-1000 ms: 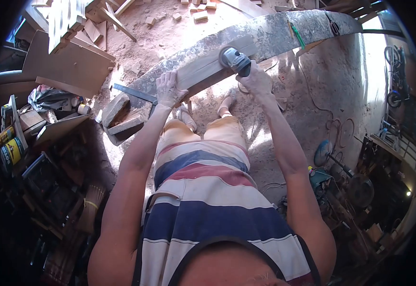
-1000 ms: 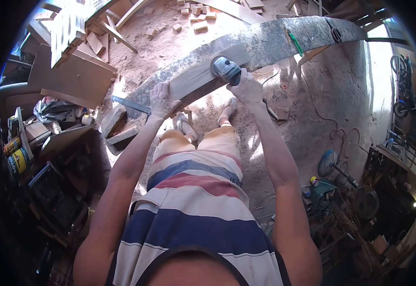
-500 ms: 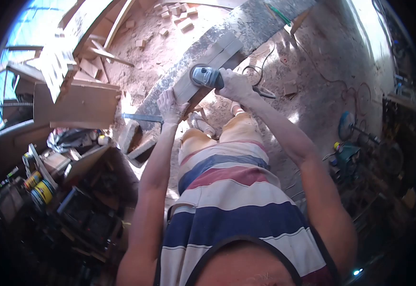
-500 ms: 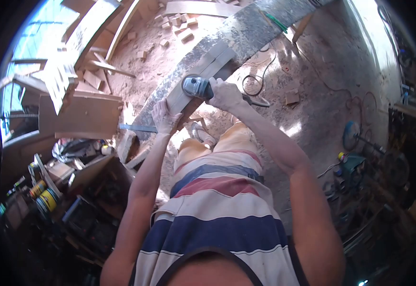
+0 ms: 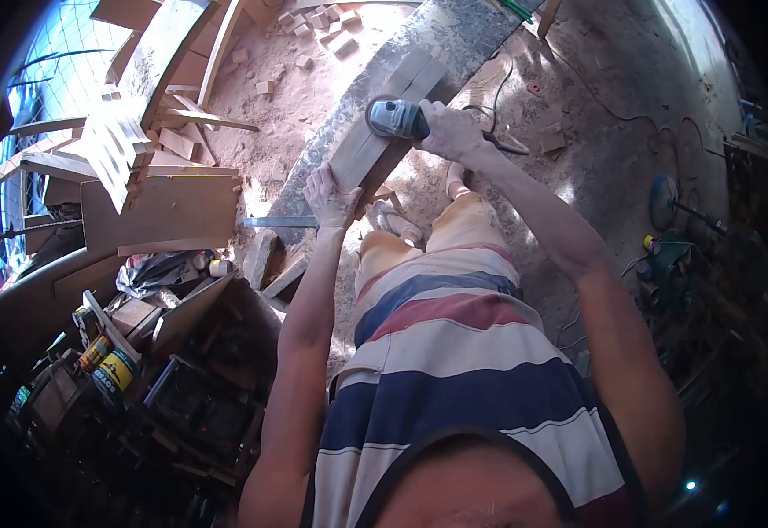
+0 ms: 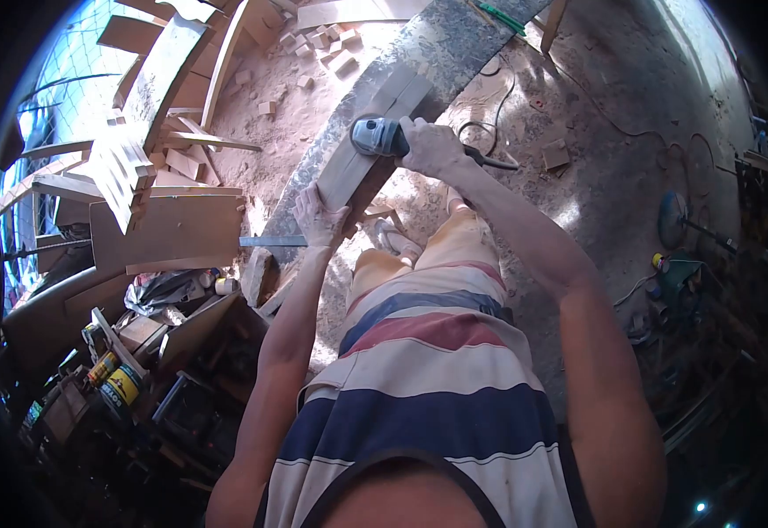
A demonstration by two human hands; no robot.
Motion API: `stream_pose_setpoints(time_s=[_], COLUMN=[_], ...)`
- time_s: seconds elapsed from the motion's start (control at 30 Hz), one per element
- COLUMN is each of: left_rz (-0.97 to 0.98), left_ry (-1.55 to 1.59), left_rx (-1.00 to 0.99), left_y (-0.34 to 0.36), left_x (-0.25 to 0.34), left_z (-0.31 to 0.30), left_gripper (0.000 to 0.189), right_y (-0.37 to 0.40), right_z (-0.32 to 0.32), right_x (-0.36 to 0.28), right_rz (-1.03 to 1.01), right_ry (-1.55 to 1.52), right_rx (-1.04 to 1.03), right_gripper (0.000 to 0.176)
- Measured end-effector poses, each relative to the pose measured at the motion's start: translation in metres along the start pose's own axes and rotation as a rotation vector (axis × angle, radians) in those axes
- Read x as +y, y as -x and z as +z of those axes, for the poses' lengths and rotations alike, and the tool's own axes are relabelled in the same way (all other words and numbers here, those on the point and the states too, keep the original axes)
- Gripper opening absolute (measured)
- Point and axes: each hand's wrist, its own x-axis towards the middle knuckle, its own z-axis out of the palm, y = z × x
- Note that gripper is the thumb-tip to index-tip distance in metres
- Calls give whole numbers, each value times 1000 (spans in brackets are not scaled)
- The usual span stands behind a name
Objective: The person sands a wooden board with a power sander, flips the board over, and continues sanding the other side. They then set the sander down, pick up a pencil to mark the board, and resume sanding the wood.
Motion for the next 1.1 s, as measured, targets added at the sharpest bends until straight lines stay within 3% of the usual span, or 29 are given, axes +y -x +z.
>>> stream_pose_setpoints(time_s=[0.2, 0.4, 0.67, 0.83, 0.97, 1.1], left_rz=[2, -13, -13, -37, -22, -16], left_ry=[16, 13, 14, 3, -10, 9], left_rx=[-8, -22, -23, -24, -14, 8], left_y=[0, 0, 0, -2, 0, 0], left_x=[-1, 3, 2, 3, 4, 5], left_z=[1, -1, -2, -1, -2, -3], left_gripper=[111, 110, 110, 109, 109, 108], right_y=[-2, 24, 11, 31, 17, 3], right_z=[-5, 25, 22, 48, 27, 22], right_x=[13, -12, 4, -13, -8, 5], right_rz=[86, 29, 181, -3, 105, 125], right_ry=[15, -176, -254, -237, -246, -200], right_rx=[113, -84, 60, 46, -17, 68], right_gripper=[74, 74, 70, 73, 76, 72])
